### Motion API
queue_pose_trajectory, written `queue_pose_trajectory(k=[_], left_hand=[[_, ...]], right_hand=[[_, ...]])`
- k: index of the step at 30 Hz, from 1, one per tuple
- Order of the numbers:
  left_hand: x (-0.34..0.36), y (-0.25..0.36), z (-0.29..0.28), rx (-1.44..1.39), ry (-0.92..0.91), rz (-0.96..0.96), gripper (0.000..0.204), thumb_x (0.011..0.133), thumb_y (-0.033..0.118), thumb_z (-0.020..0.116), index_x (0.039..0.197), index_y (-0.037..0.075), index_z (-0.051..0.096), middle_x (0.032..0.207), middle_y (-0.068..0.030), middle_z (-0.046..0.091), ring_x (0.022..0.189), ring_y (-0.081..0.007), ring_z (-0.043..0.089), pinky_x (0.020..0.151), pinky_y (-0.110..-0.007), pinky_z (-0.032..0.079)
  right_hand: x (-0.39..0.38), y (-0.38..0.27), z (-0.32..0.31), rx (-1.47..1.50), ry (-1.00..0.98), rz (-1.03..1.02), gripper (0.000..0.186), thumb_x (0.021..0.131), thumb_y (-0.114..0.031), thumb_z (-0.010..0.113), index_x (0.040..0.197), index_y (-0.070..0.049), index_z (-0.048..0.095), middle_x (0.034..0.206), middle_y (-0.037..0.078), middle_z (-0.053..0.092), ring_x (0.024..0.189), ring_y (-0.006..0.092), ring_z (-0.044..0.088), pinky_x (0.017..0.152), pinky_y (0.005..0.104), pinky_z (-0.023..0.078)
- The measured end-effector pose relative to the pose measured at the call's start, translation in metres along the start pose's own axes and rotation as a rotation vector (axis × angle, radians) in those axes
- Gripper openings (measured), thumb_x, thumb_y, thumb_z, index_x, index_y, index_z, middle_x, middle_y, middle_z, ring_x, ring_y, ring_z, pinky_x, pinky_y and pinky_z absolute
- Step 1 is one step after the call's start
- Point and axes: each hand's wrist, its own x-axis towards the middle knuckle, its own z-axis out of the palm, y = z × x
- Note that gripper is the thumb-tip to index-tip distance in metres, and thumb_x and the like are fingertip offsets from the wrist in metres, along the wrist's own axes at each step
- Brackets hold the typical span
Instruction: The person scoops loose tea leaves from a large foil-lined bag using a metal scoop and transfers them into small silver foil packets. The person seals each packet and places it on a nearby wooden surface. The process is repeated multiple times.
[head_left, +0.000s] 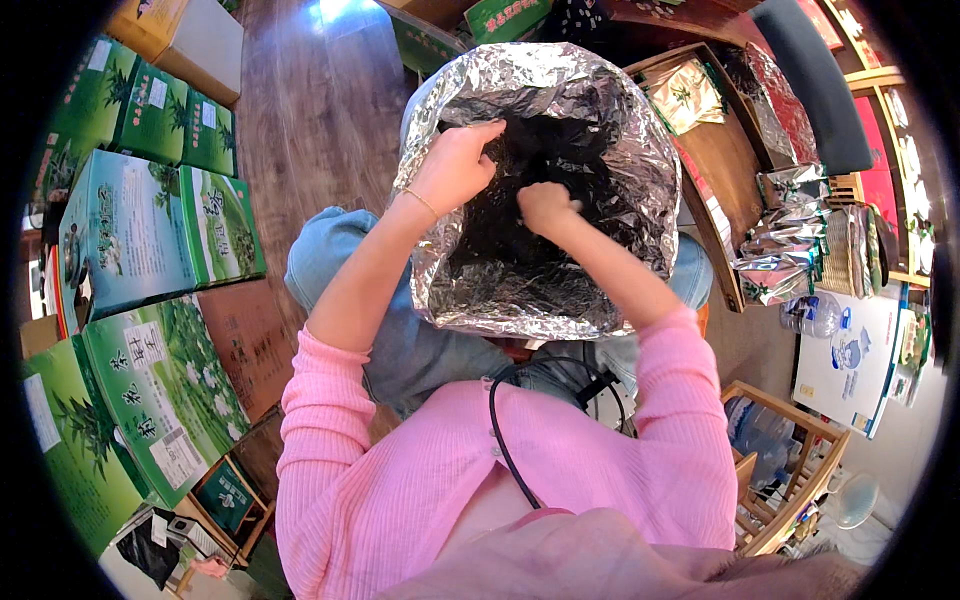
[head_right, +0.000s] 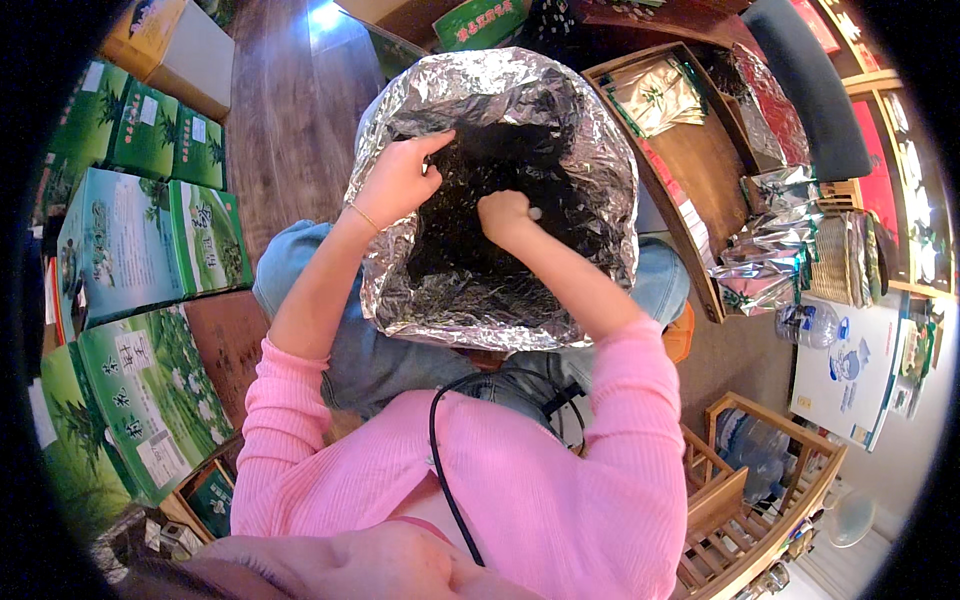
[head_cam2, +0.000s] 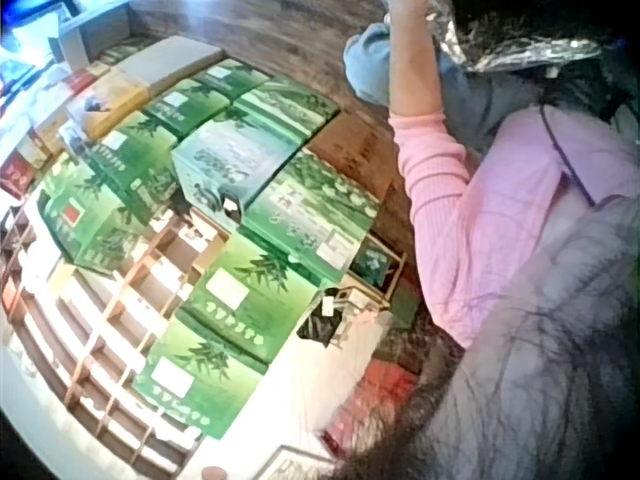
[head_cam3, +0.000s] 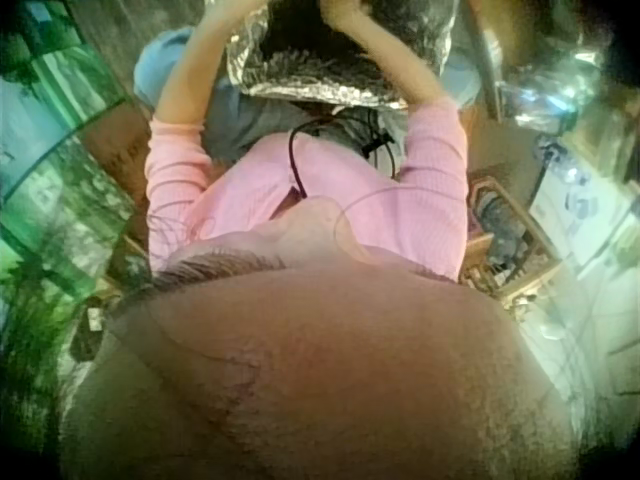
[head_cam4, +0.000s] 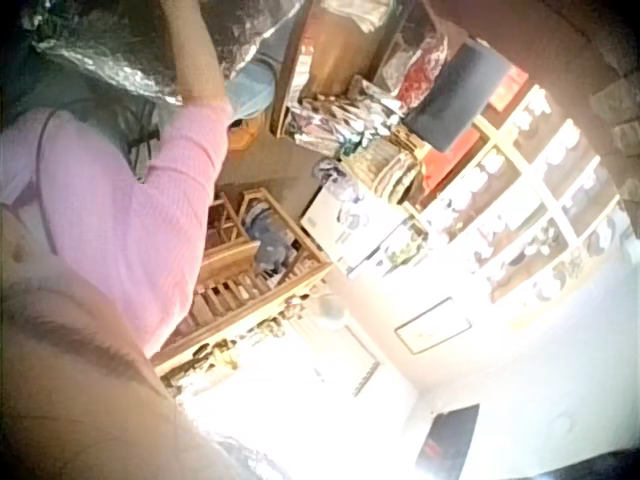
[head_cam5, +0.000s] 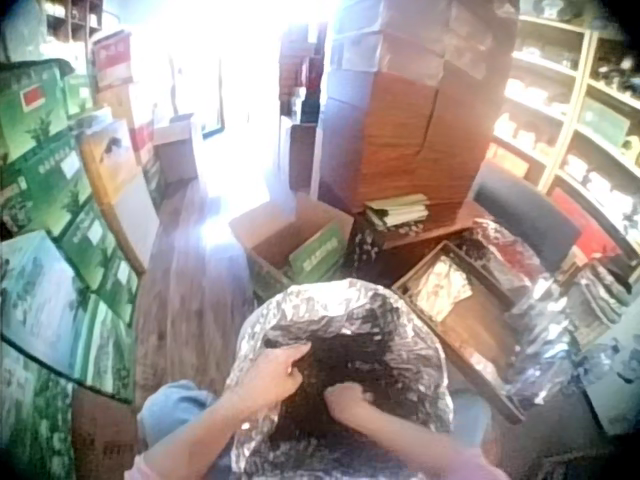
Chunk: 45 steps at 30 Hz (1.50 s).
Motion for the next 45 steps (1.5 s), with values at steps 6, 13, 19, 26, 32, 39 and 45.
queue_pose_trajectory(k=[6, 13, 19, 26, 32, 39, 45], left_hand=[[0.003, 0.000, -0.005, -0.024, -0.013, -0.056, 0.051, 0.074, 0.002, 0.055, 0.125, 0.008, 0.059, 0.117, -0.0183, 0.062, 0.076, -0.0329, 0.064, 0.077, -0.039, 0.051], [0.003, 0.009, -0.009, -0.008, -0.023, -0.050, 0.052, 0.075, 0.001, 0.054, 0.126, 0.006, 0.058, 0.122, -0.0178, 0.060, 0.081, -0.0335, 0.065, 0.080, -0.039, 0.051], [0.005, 0.007, -0.001, 0.011, -0.018, 0.006, 0.051, 0.076, 0.001, 0.053, 0.126, 0.005, 0.057, 0.125, -0.0165, 0.059, 0.099, -0.0347, 0.063, 0.088, -0.038, 0.050], [0.008, -0.003, 0.003, -0.006, 0.012, 0.032, 0.052, 0.076, 0.001, 0.052, 0.127, 0.004, 0.056, 0.127, -0.0159, 0.058, 0.086, -0.0335, 0.065, 0.081, -0.038, 0.051], [0.007, -0.001, -0.001, -0.017, -0.047, -0.063, 0.052, 0.075, 0.002, 0.053, 0.128, 0.004, 0.056, 0.125, -0.0175, 0.059, 0.084, -0.0335, 0.065, 0.080, -0.039, 0.051], [0.008, -0.011, 0.005, 0.006, 0.013, -0.002, 0.055, 0.075, 0.003, 0.054, 0.129, 0.008, 0.056, 0.121, -0.0168, 0.061, 0.074, -0.0328, 0.064, 0.075, -0.040, 0.052], [0.014, 0.003, -0.001, 0.045, -0.071, -0.101, 0.055, 0.075, 0.004, 0.055, 0.129, 0.012, 0.057, 0.113, -0.0166, 0.064, 0.068, -0.0301, 0.062, 0.071, -0.039, 0.052]], right_hand=[[0.085, -0.041, 0.151, 0.107, 0.135, -0.071, 0.042, 0.085, -0.010, 0.053, 0.125, 0.003, 0.051, 0.090, 0.017, 0.070, 0.080, 0.0285, 0.070, 0.067, 0.0379, 0.056], [0.057, -0.044, 0.137, 0.258, -0.110, -0.273, 0.035, 0.085, -0.017, 0.061, 0.113, 0.003, 0.060, 0.095, 0.019, 0.069, 0.090, 0.0323, 0.068, 0.075, 0.0413, 0.056], [0.080, -0.038, 0.176, 0.584, -0.107, -0.078, 0.041, 0.085, -0.021, 0.058, 0.123, -0.005, 0.057, 0.108, 0.021, 0.066, 0.101, 0.0362, 0.063, 0.086, 0.0459, 0.051], [0.086, -0.037, 0.194, 0.629, -0.121, -0.005, 0.047, 0.086, -0.023, 0.058, 0.133, -0.018, 0.054, 0.113, 0.017, 0.066, 0.107, 0.0351, 0.061, 0.091, 0.0426, 0.048], [0.096, -0.021, 0.199, 0.821, -0.242, -0.064, 0.042, 0.094, -0.021, 0.050, 0.136, -0.025, 0.052, 0.120, 0.012, 0.064, 0.114, 0.0306, 0.057, 0.100, 0.0490, 0.033], [0.098, -0.025, 0.216, 0.837, -0.150, -0.040, 0.041, 0.093, -0.020, 0.054, 0.134, -0.022, 0.054, 0.118, 0.010, 0.065, 0.110, 0.0276, 0.060, 0.094, 0.0422, 0.042], [0.082, 0.011, 0.186, 1.040, -0.228, 0.127, 0.037, 0.093, -0.011, 0.055, 0.131, -0.011, 0.057, 0.086, 0.008, 0.068, 0.067, 0.0160, 0.062, 0.066, 0.0329, 0.051]])
